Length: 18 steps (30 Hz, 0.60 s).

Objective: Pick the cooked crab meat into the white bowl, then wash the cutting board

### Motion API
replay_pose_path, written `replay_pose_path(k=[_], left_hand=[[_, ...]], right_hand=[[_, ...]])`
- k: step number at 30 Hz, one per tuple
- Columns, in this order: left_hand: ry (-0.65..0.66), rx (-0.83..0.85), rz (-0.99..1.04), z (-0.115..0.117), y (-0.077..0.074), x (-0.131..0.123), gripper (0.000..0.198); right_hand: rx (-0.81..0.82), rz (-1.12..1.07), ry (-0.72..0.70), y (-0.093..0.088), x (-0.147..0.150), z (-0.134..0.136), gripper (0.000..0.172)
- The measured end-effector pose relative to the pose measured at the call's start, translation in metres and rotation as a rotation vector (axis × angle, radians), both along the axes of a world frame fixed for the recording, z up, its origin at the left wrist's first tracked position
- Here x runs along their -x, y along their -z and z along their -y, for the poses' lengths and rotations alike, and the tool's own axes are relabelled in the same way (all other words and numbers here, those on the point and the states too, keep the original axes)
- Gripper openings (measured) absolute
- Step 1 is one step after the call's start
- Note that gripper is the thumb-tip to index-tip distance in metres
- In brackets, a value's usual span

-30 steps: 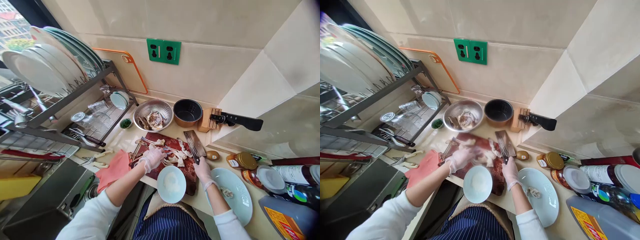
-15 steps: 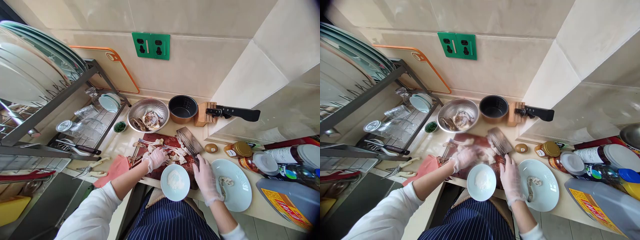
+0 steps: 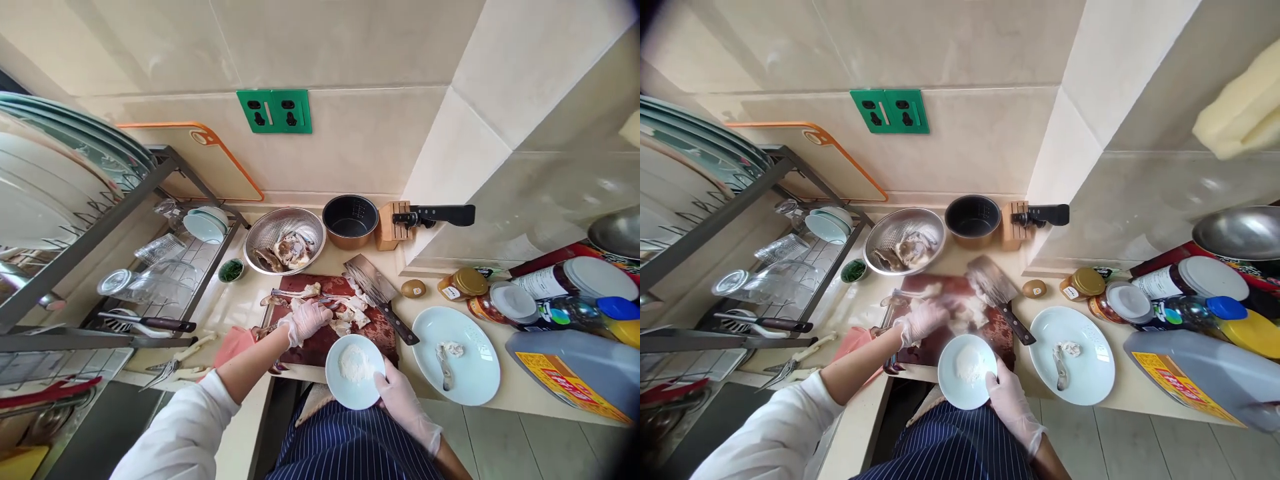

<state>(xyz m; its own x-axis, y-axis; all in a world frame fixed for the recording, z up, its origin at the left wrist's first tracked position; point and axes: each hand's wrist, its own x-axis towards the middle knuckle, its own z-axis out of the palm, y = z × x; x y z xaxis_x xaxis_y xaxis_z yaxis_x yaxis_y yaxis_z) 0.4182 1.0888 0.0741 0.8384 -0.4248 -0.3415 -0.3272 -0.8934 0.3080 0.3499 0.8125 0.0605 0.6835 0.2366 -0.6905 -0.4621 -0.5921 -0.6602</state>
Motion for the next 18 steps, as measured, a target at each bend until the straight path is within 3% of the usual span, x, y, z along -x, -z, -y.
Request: replay_pose_path(k=[6, 12, 15, 18], left_hand=[[-0.021, 0.097, 0.028, -0.007, 0.001, -0.001, 0.015], [-0.275, 0.583, -0.105, -0.006, -0.017, -0.004, 0.015], [-0.318, 0.677, -0.179, 0.003, -0.03, -0.006, 0.017], [-0.362, 0.904, -0.281, 0.017, -0.043, -0.007, 0.02]], right_hand=[[0.017, -0.023, 0.106, -0.002, 0.005, 0.029, 0.052], [0.0, -0.042, 0.207, -0.007, 0.001, 0.035, 0.043], [-0.01, -0.032, 0.238, -0.016, -0.006, 0.027, 0.041], [-0.027, -0.032, 0.266, -0.023, -0.014, 0.017, 0.038]])
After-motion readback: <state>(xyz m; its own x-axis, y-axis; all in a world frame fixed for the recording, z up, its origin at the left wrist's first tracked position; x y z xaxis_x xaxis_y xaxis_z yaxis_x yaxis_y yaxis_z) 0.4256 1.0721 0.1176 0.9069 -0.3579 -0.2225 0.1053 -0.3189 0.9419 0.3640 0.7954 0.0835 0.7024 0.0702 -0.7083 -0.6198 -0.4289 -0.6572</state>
